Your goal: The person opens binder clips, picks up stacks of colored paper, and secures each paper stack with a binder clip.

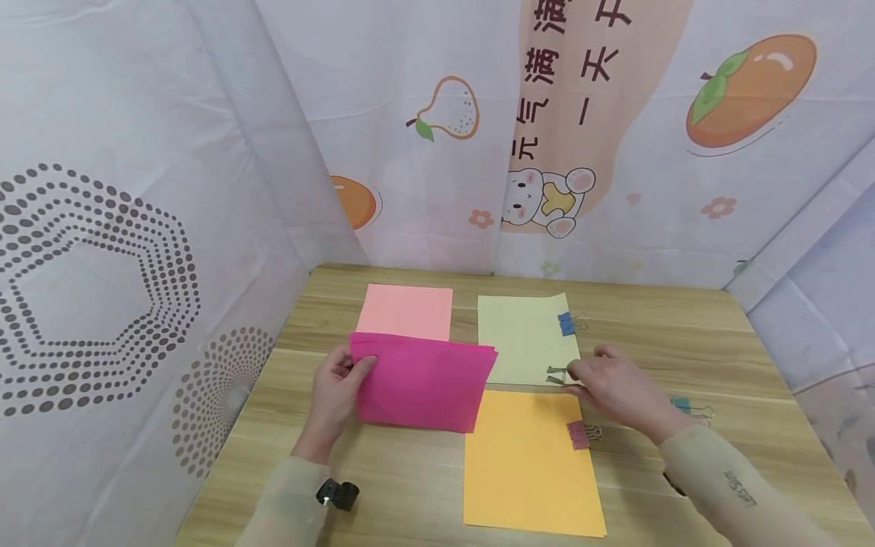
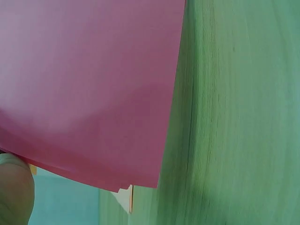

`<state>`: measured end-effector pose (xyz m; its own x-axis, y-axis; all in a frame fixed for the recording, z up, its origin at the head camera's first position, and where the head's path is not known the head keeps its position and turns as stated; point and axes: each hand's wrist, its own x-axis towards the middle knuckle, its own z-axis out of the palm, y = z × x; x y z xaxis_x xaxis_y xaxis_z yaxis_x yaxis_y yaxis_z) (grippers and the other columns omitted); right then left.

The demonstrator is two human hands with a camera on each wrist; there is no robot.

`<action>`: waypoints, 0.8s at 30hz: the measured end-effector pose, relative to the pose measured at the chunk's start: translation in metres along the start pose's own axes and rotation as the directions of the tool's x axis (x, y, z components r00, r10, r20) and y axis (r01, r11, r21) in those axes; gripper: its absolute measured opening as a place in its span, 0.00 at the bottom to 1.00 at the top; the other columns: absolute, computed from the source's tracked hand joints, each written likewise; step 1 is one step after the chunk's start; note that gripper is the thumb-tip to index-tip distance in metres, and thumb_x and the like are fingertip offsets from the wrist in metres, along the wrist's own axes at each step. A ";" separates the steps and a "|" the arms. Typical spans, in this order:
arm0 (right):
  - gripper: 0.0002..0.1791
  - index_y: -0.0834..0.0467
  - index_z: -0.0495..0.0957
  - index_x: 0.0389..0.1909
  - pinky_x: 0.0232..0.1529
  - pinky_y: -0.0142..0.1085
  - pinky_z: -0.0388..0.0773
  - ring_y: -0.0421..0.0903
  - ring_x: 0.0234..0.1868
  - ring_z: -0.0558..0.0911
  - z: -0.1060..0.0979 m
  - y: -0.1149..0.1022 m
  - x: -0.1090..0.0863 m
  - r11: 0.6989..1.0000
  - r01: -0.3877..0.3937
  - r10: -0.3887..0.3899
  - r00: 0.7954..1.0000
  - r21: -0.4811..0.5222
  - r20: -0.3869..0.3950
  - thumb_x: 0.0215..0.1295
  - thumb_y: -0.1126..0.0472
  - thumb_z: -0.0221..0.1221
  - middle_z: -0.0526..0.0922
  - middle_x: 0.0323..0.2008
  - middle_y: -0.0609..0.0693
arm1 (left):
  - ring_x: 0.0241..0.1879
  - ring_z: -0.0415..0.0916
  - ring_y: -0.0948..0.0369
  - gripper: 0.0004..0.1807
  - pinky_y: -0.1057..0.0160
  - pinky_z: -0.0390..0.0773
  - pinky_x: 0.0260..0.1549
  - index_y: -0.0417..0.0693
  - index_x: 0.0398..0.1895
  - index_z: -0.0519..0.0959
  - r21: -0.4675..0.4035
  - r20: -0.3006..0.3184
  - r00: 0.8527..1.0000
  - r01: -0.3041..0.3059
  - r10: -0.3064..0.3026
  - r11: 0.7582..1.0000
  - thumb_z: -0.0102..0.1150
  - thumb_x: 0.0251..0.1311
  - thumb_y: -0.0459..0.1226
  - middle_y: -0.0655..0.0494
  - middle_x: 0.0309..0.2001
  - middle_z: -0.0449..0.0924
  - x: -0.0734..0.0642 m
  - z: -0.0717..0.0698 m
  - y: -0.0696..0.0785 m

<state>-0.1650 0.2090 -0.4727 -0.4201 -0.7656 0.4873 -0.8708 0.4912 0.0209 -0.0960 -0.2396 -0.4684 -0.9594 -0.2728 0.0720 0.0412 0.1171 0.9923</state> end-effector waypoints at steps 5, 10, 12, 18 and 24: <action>0.26 0.57 0.73 0.32 0.43 0.50 0.77 0.33 0.19 0.68 -0.002 -0.007 0.011 0.999 0.030 -0.029 0.999 0.026 -0.019 0.81 0.41 0.43 0.73 0.19 0.38 | 0.33 0.75 0.62 0.13 0.67 0.78 0.32 0.37 0.38 0.76 0.018 -0.001 1.000 -0.014 0.014 1.000 0.67 0.67 0.38 0.60 0.31 0.82 0.000 0.004 0.002; 0.25 0.57 0.74 0.34 0.42 0.48 0.77 0.33 0.19 0.69 -0.006 -0.013 0.021 0.999 0.033 -0.032 0.999 0.044 -0.013 0.80 0.42 0.44 0.77 0.20 0.38 | 0.33 0.76 0.62 0.12 0.66 0.78 0.33 0.36 0.38 0.77 0.021 -0.013 1.000 -0.027 0.027 0.999 0.67 0.67 0.38 0.61 0.31 0.82 0.000 0.004 0.005; 0.26 0.57 0.75 0.34 0.41 0.46 0.77 0.32 0.19 0.68 -0.008 -0.015 0.025 0.999 0.026 -0.026 1.000 0.048 -0.003 0.80 0.41 0.42 0.78 0.20 0.38 | 0.33 0.76 0.62 0.12 0.66 0.78 0.34 0.36 0.38 0.77 0.017 -0.022 0.999 -0.037 0.037 0.999 0.67 0.67 0.37 0.61 0.31 0.83 0.000 0.004 0.006; 0.22 0.55 0.75 0.32 0.39 0.41 0.76 0.32 0.18 0.64 -0.014 -0.022 0.037 0.998 -0.004 0.002 1.000 0.062 0.031 0.79 0.43 0.49 0.78 0.19 0.37 | 0.32 0.76 0.62 0.10 0.67 0.78 0.33 0.36 0.39 0.78 0.004 -0.037 0.997 -0.065 0.065 0.998 0.67 0.66 0.36 0.61 0.31 0.83 0.002 0.006 0.011; 0.15 0.54 0.76 0.31 0.39 0.41 0.78 0.36 0.22 0.70 -0.017 -0.029 0.045 0.998 -0.032 0.028 0.997 0.061 0.068 0.72 0.48 0.62 0.77 0.20 0.37 | 0.31 0.75 0.62 0.09 0.66 0.77 0.31 0.36 0.40 0.78 -0.018 -0.022 0.995 -0.094 0.093 0.995 0.67 0.66 0.33 0.61 0.31 0.83 0.002 0.012 0.012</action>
<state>-0.1548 0.1674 -0.4360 -0.4602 -0.7782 0.4273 -0.8710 0.4890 -0.0475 -0.1010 -0.2271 -0.4580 -0.9450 -0.2815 0.1664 0.1358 0.1251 0.9828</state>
